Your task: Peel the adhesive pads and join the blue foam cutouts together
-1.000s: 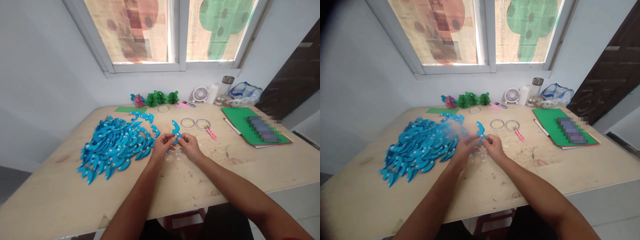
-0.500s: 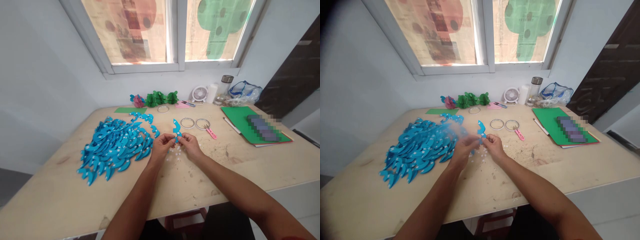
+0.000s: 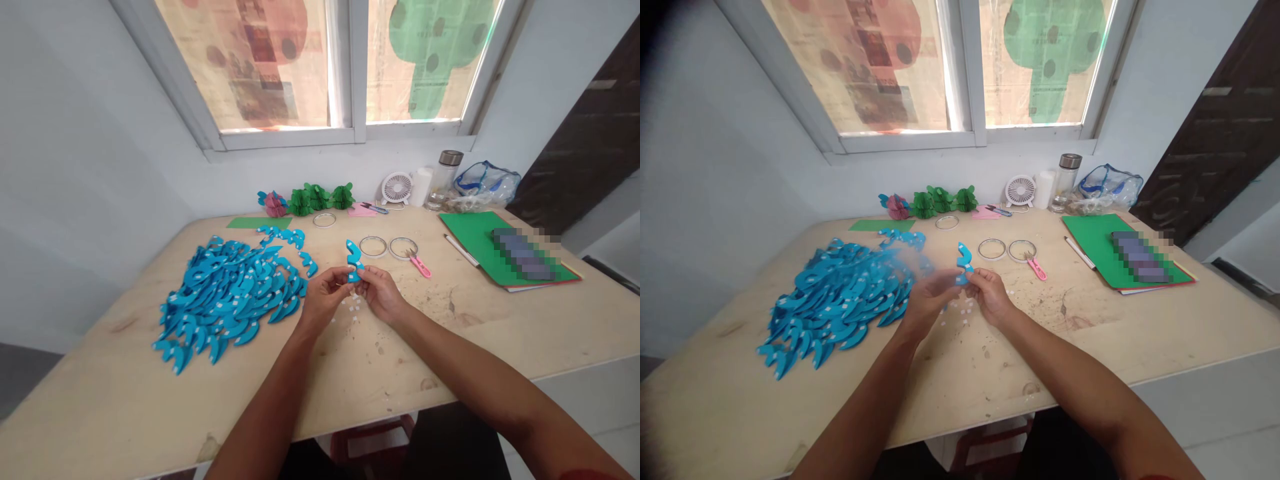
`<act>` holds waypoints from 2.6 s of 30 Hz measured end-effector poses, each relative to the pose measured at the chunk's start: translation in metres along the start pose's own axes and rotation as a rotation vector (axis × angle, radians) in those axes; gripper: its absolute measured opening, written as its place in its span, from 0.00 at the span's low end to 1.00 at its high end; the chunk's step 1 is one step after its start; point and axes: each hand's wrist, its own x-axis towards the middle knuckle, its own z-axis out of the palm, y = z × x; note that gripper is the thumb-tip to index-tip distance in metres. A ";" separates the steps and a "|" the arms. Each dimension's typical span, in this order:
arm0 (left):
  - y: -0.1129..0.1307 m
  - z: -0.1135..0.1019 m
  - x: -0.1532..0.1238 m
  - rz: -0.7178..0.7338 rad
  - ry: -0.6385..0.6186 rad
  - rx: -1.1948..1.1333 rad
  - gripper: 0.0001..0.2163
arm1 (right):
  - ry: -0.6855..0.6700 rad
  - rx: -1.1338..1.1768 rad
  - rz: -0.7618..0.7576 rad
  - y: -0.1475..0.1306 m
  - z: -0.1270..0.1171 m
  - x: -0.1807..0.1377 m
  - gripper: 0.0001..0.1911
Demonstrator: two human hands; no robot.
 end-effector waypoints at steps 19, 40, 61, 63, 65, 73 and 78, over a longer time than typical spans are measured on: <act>0.009 0.002 -0.002 -0.031 0.017 -0.007 0.11 | 0.017 -0.090 -0.045 0.004 -0.002 0.000 0.10; 0.006 0.000 0.000 -0.016 0.023 -0.017 0.09 | 0.025 -0.223 -0.086 0.006 -0.003 0.001 0.11; 0.011 -0.001 -0.001 -0.069 -0.015 -0.047 0.10 | -0.026 -0.020 0.061 -0.003 0.002 -0.002 0.10; 0.012 -0.001 -0.001 -0.075 -0.019 -0.052 0.10 | -0.030 -0.011 0.067 -0.004 0.002 -0.002 0.10; 0.012 -0.001 -0.001 -0.076 -0.020 -0.051 0.09 | -0.031 -0.006 0.066 -0.004 0.002 -0.002 0.09; 0.012 -0.001 -0.001 -0.075 -0.004 -0.048 0.09 | -0.031 -0.037 0.061 -0.004 0.002 -0.003 0.09; 0.014 -0.001 -0.001 -0.090 0.015 -0.062 0.08 | -0.036 -0.047 0.047 -0.003 0.003 -0.004 0.09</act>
